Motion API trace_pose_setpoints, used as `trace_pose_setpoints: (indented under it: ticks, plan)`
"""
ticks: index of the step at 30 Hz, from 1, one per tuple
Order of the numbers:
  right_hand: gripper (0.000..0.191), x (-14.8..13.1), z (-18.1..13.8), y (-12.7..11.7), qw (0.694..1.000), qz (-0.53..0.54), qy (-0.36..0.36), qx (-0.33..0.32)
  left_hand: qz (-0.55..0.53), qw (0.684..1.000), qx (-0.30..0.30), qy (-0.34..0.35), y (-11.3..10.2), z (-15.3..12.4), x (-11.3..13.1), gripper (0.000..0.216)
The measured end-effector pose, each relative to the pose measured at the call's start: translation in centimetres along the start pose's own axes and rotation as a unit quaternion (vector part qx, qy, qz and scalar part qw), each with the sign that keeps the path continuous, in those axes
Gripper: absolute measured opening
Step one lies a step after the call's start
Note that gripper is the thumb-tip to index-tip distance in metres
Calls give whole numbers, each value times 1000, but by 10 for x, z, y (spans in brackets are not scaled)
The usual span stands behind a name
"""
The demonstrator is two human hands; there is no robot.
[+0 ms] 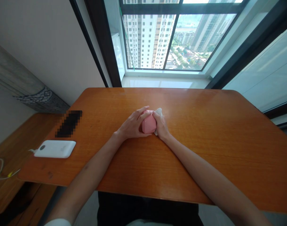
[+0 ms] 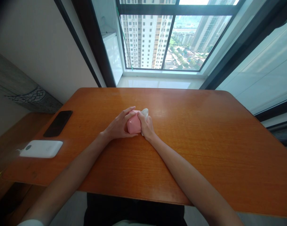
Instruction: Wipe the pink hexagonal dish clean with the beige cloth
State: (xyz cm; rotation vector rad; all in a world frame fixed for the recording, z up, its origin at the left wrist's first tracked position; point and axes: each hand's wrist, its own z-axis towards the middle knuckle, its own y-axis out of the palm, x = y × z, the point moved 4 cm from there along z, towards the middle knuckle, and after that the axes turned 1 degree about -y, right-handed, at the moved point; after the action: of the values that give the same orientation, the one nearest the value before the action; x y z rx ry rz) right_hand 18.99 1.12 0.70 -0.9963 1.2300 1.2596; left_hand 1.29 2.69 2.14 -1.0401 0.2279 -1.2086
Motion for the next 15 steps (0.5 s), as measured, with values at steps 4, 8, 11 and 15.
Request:
trace_pose_setpoints:
  ticks: [4, 8, 11, 15]
  plan:
    - [54, 0, -1, -2, 1000, -6, -2, 8, -44, 999, 24, -2, -3, 4, 6, 104]
    - [54, 1, -2, -2, 1000, -13, -4, 14, -113, 990, 44, -69, -4, 8, 6, 104]
    - [53, 1, -1, -1, 1000, -8, 4, 18, -164, 970, 35, -175, 3, 5, 0, 95]
    - [50, -3, -1, 0, 1000, 0, 2, 27, -190, 960, 21, -204, 11, 1, -5, 100]
